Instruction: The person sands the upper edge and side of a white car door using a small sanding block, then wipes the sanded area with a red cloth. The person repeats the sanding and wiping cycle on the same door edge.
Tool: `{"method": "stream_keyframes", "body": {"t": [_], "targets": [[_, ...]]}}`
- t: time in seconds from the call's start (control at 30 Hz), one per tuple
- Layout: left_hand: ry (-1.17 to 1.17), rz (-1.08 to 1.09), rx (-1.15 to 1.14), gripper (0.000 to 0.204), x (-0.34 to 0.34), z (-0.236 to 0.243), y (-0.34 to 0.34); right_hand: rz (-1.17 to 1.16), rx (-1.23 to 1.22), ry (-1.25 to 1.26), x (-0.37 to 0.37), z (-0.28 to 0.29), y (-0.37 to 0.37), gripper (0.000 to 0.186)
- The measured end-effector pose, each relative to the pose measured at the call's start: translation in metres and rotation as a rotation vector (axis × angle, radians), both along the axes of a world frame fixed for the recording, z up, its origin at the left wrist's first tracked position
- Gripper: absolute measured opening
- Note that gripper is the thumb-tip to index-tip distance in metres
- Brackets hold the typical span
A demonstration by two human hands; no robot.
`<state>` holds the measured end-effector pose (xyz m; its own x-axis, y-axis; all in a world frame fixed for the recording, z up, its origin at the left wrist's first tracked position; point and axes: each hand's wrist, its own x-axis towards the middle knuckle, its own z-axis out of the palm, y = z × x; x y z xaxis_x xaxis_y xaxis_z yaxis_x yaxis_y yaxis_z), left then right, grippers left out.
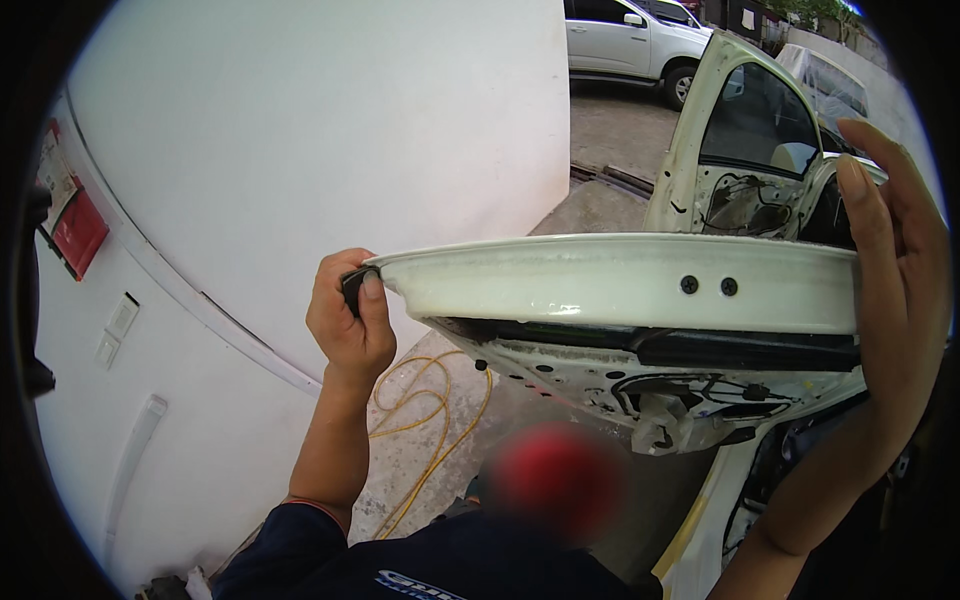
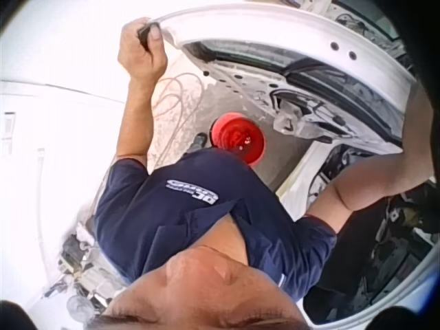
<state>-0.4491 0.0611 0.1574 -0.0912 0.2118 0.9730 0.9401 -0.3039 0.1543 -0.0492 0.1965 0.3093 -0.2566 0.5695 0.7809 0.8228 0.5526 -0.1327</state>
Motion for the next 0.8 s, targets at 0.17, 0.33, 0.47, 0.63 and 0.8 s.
{"method": "stream_keyframes", "body": {"t": [0.17,0.33,0.47,0.63,0.8], "targets": [[-0.005,-0.011,-0.045,0.007,-0.001,0.005,-0.005,0.024,0.022,0.010,-0.001,-0.002,-0.001,0.050],[-0.023,-0.031,-0.080,0.006,0.001,0.009,-0.007,0.034,0.024,0.015,0.001,-0.003,-0.001,0.050],[-0.056,-0.008,-0.053,0.004,0.006,0.006,-0.008,0.042,0.027,0.018,0.002,-0.003,0.000,0.050],[-0.085,-0.064,-0.015,0.006,0.011,0.003,0.000,0.049,0.025,0.025,0.002,-0.004,0.000,0.049],[-0.085,-0.135,0.017,0.005,0.011,0.005,0.001,0.049,0.024,0.025,0.001,-0.005,0.000,0.049]]}}
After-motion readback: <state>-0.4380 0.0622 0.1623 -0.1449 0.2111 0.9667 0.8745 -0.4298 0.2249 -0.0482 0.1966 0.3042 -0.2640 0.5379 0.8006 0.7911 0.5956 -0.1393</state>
